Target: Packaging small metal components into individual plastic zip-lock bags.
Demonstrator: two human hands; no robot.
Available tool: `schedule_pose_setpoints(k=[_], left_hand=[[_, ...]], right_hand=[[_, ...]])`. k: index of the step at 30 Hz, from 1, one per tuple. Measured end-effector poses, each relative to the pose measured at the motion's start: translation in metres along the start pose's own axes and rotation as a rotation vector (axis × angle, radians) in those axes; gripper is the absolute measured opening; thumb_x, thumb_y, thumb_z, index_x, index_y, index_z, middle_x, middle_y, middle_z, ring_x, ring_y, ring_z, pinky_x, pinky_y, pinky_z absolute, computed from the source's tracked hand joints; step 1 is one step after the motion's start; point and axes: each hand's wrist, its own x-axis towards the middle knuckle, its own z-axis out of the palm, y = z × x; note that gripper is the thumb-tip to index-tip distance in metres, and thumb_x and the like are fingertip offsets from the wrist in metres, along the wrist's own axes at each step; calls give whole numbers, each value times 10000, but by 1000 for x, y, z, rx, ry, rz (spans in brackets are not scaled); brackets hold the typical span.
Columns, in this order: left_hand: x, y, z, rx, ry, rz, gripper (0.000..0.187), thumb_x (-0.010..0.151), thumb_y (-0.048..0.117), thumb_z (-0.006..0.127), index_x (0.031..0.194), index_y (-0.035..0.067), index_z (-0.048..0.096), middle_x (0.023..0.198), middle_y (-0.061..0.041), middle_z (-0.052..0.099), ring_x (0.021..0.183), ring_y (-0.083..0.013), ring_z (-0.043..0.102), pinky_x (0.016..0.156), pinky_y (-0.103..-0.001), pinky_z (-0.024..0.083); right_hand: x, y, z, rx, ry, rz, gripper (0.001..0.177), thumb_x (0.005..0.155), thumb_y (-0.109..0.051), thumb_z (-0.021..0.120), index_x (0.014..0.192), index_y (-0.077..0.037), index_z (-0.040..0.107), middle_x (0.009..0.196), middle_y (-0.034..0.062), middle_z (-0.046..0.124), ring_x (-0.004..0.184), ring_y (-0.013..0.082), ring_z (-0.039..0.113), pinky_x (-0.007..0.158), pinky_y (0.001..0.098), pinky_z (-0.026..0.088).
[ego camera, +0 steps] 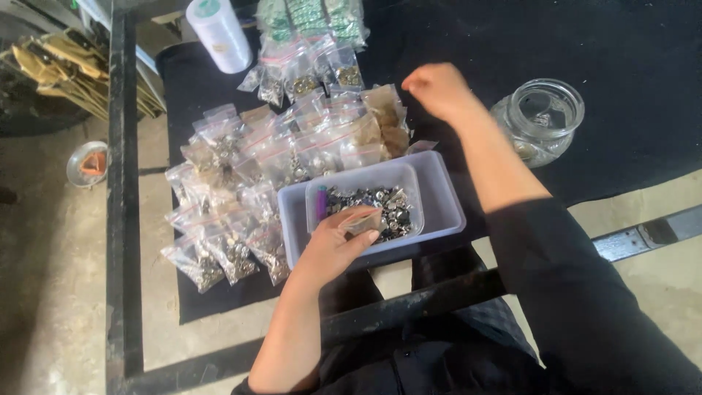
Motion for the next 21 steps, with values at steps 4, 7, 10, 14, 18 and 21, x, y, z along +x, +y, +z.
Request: schedule_pose_setpoints(k=[4,7,10,14,18,21], left_hand=[[2,-7,0,-99,96,201,329,880,171,775,1203,110,764,1141,-162,770,1124,-280,706,1028,-464,514],[-1,-7,0,-127,119,243,313,878,145,788,1187,98,769,1160,-157,769,1147,-270,697,1045,-454,499],[-4,-4,-2,-150,113,264,319,873,129,783,1180,46,759,1176,-196,754,1164,-307,687,1077,-481,470],[-3,-3,-1,-203,55,226,314,890,151,780,1182,39,751,1165,-180,743,1133,-311,692,1026,-478,514],[0,-3,-4,-189,44,276,277,904,146,774,1166,57,762,1128,-160,753,1109,-284,698,1001,-460,527],[-1,-10,-1,-206,54,243,314,891,132,787,1191,47,749,1173,-174,744,1146,-298,685,1014,-473,514]], right_hand=[[34,39,47,-468,-164,136,311,1040,-271,545,1295,-355,700,1402,6,622,1407,360,426,1113,581,323],[36,31,55,-603,-252,128,615,947,-65,600,1512,-297,531,1692,132,267,1550,435,88,1184,706,-9],[37,22,57,-608,-264,93,677,942,36,582,1535,-283,512,1728,146,174,1573,435,2,1184,709,-106],[43,29,64,-612,-235,151,359,1023,-265,607,1377,-224,654,1703,135,263,1574,418,24,1187,696,-136],[45,33,60,-466,-148,139,129,999,-267,656,1062,-239,766,1480,105,589,1531,388,277,1187,712,-76],[38,41,52,-158,-27,97,148,1016,-304,677,1032,-163,720,1177,98,733,1351,330,551,1170,660,-125]])
